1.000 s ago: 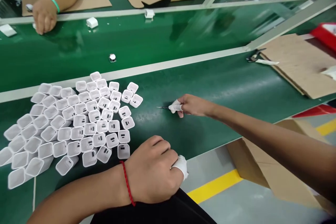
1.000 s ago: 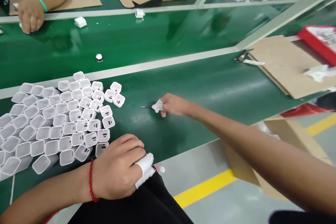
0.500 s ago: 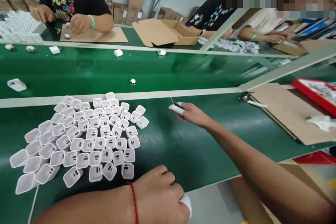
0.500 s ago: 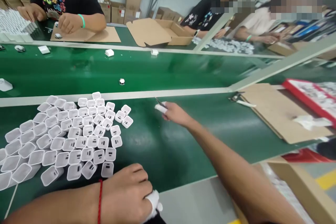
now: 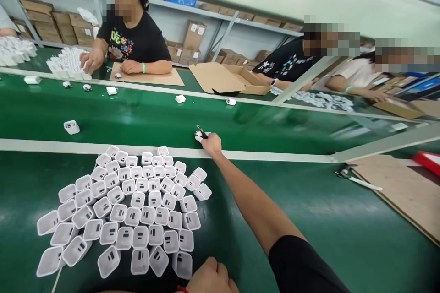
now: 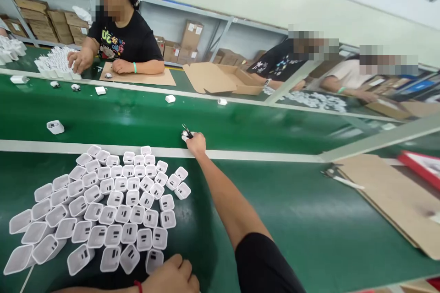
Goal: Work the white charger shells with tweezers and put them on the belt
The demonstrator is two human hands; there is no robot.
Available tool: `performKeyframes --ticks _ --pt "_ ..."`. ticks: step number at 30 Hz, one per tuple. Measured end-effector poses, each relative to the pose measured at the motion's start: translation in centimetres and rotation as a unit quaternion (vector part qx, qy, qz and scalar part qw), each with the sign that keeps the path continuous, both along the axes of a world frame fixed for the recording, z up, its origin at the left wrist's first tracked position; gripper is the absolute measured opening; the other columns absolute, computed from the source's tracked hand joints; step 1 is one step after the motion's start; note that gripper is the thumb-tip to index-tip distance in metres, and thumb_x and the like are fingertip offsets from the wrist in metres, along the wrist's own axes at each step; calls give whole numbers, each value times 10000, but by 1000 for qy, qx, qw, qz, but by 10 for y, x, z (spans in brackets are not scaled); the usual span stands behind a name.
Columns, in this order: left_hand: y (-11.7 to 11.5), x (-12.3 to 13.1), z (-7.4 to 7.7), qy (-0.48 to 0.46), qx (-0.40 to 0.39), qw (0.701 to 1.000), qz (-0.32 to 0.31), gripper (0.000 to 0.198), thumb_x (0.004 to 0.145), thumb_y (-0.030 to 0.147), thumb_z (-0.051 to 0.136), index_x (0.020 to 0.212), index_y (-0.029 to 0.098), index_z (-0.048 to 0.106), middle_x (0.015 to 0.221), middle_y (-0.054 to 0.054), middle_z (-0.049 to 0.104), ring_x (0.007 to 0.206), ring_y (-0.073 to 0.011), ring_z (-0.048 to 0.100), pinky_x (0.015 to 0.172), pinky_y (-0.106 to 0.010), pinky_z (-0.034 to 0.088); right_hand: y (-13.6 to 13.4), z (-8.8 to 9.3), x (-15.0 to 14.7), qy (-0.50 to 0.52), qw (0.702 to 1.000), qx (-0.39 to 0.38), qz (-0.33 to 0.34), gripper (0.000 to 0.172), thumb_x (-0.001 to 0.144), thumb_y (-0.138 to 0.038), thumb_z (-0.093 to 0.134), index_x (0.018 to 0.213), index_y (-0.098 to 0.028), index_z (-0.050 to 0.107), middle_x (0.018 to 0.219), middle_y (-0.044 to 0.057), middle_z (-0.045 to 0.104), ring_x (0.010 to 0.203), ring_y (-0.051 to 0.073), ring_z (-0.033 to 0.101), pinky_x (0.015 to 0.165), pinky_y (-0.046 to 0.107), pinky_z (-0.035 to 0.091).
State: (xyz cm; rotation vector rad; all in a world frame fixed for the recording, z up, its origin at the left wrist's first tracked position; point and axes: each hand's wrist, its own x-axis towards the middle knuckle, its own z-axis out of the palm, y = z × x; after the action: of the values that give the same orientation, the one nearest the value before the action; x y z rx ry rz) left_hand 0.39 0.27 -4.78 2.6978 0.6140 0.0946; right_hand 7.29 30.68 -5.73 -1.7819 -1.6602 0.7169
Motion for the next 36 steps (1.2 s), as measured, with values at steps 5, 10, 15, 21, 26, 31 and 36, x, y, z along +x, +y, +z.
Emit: performKeyframes --ticks 5,10,15,21,26,31,36 --pt "-3 -9 23 55 -25 998 29 403 913 375 550 808 28 727 645 -192 650 580 -219 561 440 -278 268 -37 16 28 193 980 8 42 568 662 -544 744 1008 -106 642 888 94 651 600 135 495 532 244 358" --pt "-7 -28 61 147 -87 983 62 266 890 203 521 924 70 750 944 -267 656 896 -359 603 651 -394 455 -103 46 56 376 915 -16 143 456 653 -535 714 858 -138 618 730 44 607 409 45 263 410 231 185" --pt "-14 -40 84 249 -118 945 175 391 708 29 638 1097 42 677 1146 -264 580 1027 -394 559 810 -497 483 -155 58 84 484 852 -37 193 345 664 -418 726 846 -150 606 700 -4 543 380 28 253 381 209 163" --pt "-33 -52 71 213 -54 959 179 308 752 -6 542 1021 60 676 1072 -206 595 1024 -342 565 836 -462 517 -177 44 99 573 795 -44 195 257 690 -266 737 902 -145 658 661 -11 514 419 38 237 393 202 115" --pt "-50 -65 43 151 58 952 260 292 661 -108 496 840 66 648 1046 -183 567 1012 -326 533 835 -460 529 -181 40 102 576 795 -41 187 299 695 -248 733 978 -177 672 794 24 567 447 44 225 400 205 108" --pt "-63 -76 23 5 145 935 322 332 626 -194 379 705 76 556 1070 -174 490 1014 -318 481 763 -445 536 -186 34 113 620 763 -40 176 389 634 -265 814 991 -224 664 856 17 576 479 46 296 403 184 122" --pt "-58 -58 38 -120 99 950 270 233 844 -61 464 962 107 574 1342 -202 370 1267 -393 359 951 -579 457 -186 26 121 625 754 -53 195 490 595 -296 840 1047 -211 670 937 59 631 484 56 382 398 187 122"
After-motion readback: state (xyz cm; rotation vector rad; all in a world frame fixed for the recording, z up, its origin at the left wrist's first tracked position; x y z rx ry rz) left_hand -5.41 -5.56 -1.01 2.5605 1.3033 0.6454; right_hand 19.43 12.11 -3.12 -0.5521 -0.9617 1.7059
